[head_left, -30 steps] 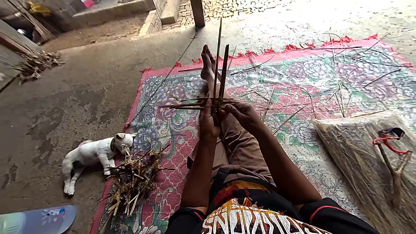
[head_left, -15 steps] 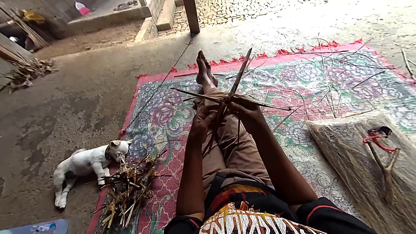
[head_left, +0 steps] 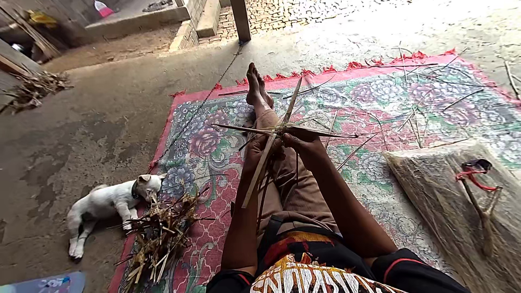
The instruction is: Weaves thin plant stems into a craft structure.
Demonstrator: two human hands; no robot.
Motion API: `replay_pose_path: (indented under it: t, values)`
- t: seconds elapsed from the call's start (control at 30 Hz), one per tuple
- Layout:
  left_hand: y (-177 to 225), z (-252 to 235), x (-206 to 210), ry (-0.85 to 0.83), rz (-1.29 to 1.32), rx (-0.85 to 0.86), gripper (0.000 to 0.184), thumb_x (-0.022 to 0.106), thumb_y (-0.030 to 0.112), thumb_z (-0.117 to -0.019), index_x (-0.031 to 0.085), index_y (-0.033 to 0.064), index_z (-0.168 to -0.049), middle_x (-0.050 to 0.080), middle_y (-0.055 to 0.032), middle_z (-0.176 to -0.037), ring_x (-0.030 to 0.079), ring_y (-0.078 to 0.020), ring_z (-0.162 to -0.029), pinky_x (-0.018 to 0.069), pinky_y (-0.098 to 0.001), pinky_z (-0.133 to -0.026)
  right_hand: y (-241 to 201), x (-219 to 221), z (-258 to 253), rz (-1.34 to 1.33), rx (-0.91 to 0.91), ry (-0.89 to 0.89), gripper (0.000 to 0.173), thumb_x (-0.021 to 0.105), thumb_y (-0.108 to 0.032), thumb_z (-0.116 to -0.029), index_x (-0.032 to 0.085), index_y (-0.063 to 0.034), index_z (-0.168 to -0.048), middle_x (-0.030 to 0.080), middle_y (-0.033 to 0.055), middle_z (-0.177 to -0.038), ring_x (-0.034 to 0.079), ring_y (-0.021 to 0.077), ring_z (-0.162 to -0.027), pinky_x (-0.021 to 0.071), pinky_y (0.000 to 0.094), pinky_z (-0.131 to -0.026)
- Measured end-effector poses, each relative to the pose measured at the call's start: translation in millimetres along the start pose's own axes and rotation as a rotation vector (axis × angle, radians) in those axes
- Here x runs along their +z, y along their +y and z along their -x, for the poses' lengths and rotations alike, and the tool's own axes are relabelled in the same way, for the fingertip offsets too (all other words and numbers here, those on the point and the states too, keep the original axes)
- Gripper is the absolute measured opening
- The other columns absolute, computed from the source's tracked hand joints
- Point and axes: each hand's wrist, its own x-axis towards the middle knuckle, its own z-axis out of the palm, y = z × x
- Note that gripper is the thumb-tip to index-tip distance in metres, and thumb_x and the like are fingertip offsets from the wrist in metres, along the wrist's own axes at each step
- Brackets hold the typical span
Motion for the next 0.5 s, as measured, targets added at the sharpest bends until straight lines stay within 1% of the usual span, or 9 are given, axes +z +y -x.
replay_pose_path:
  t: [0.07, 0.13, 0.17, 0.2, 0.23, 0.33, 0.4, 0.43, 0.5]
  values:
    - [-0.6, -2.7, 3.3, 0.01, 0.028, 0.038, 0.011, 0.061, 0.015, -0.1023, 0.068, 0.0079, -0.108, 0.072, -0.0046, -0.081, 0.07, -0.0111, -0.064, 0.0615, -0.027, -0.062, 0.3, 2.7, 1.1, -0.008, -0.02, 0.043, 0.015, 0.066, 0.0, -0.095, 0.072, -0.0041, -0.108, 0.074, 0.0004, -0.093, 0.067, 0.0065, -0.08, 0.0584, 0.0248, -0.079]
    - [-6.9, -4.7, 1.5, -0.011, 0.024, 0.07, 0.016, 0.059, 0.019, -0.1041, 0.07, 0.0081, -0.105, 0.071, -0.0028, -0.077, 0.067, -0.0082, -0.062, 0.0601, -0.0251, -0.06, 0.2, 4.1, 1.6, -0.019, -0.033, 0.07, 0.015, 0.066, 0.002, -0.0948, 0.073, -0.0038, -0.107, 0.074, 0.0003, -0.092, 0.067, 0.0059, -0.079, 0.0581, 0.0239, -0.079]
    - [-8.6, -3.9, -0.7, -0.026, -0.005, 0.067, 0.017, 0.058, 0.021, -0.1045, 0.071, 0.0094, -0.104, 0.069, -0.0013, -0.076, 0.065, -0.0065, -0.06, 0.0588, -0.0233, -0.058, -0.2, 4.4, 1.7, -0.021, -0.033, 0.076, 0.015, 0.065, 0.002, -0.0948, 0.073, -0.0037, -0.107, 0.074, 0.0003, -0.092, 0.067, 0.0059, -0.079, 0.0581, 0.0241, -0.079]
    - [-8.6, -2.2, -2.7, -0.032, -0.038, 0.049, 0.017, 0.058, 0.023, -0.1047, 0.07, 0.0117, -0.102, 0.067, 0.0009, -0.074, 0.062, -0.0043, -0.059, 0.0557, -0.0206, -0.057, -0.5, 4.7, 1.8, -0.02, -0.029, 0.082, 0.015, 0.065, 0.002, -0.0949, 0.073, -0.0036, -0.107, 0.074, 0.0003, -0.092, 0.067, 0.0063, -0.079, 0.0583, 0.0246, -0.08]
    - [-4.7, -1.2, -0.9, -0.023, -0.035, 0.031, 0.015, 0.058, 0.019, -0.1046, 0.071, 0.0119, -0.1, 0.066, 0.0023, -0.075, 0.061, -0.0032, -0.061, 0.0544, -0.0197, -0.058, -0.8, 5.2, 1.8, -0.02, -0.021, 0.094, 0.015, 0.065, 0.003, -0.0949, 0.073, -0.003, -0.107, 0.074, 0.0006, -0.092, 0.067, 0.0066, -0.079, 0.0584, 0.0251, -0.079]
    - [2.3, -1.6, 3.0, 0.013, -0.009, -0.016, 0.018, 0.052, 0.008, -0.1049, 0.07, 0.0101, -0.102, 0.069, 0.0032, -0.079, 0.065, -0.0042, -0.066, 0.0584, -0.0226, -0.064, -0.6, 6.2, 1.6, -0.026, 0.0, 0.119, 0.017, 0.064, 0.004, -0.0941, 0.072, -0.0027, -0.107, 0.074, 0.0004, -0.091, 0.067, 0.0063, -0.078, 0.0582, 0.0246, -0.078]
    - [4.6, -1.7, 5.0, 0.016, 0.035, -0.027, 0.021, 0.051, 0.005, -0.1043, 0.071, 0.0091, -0.099, 0.07, 0.0027, -0.078, 0.065, -0.0042, -0.065, 0.0586, -0.0228, -0.063, 0.5, 6.6, 1.3, -0.032, 0.003, 0.127, 0.016, 0.065, 0.005, -0.0932, 0.072, -0.0035, -0.106, 0.073, 0.0005, -0.09, 0.067, 0.0063, -0.077, 0.058, 0.0246, -0.078]
    - [5.2, -1.2, 5.0, 0.011, 0.036, -0.027, 0.02, 0.051, 0.005, -0.104, 0.07, 0.0086, -0.099, 0.07, 0.0022, -0.077, 0.065, -0.0043, -0.064, 0.0587, -0.0226, -0.062, 1.4, 6.0, 1.0, -0.034, -0.001, 0.124, 0.017, 0.065, 0.005, -0.0933, 0.072, -0.0033, -0.106, 0.073, 0.0007, -0.09, 0.066, 0.006, -0.076, 0.0578, 0.0241, -0.077]
    - [3.3, 2.5, 3.0, 0.002, -0.014, -0.025, 0.015, 0.056, 0.012, -0.1044, 0.071, 0.0089, -0.103, 0.068, 0.0008, -0.078, 0.064, -0.005, -0.063, 0.0572, -0.0216, -0.06, 2.2, 4.3, 0.5, -0.03, -0.004, 0.114, 0.016, 0.065, 0.003, -0.0946, 0.073, -0.0024, -0.107, 0.074, 0.0012, -0.091, 0.067, 0.0059, -0.077, 0.0578, 0.0235, -0.076]
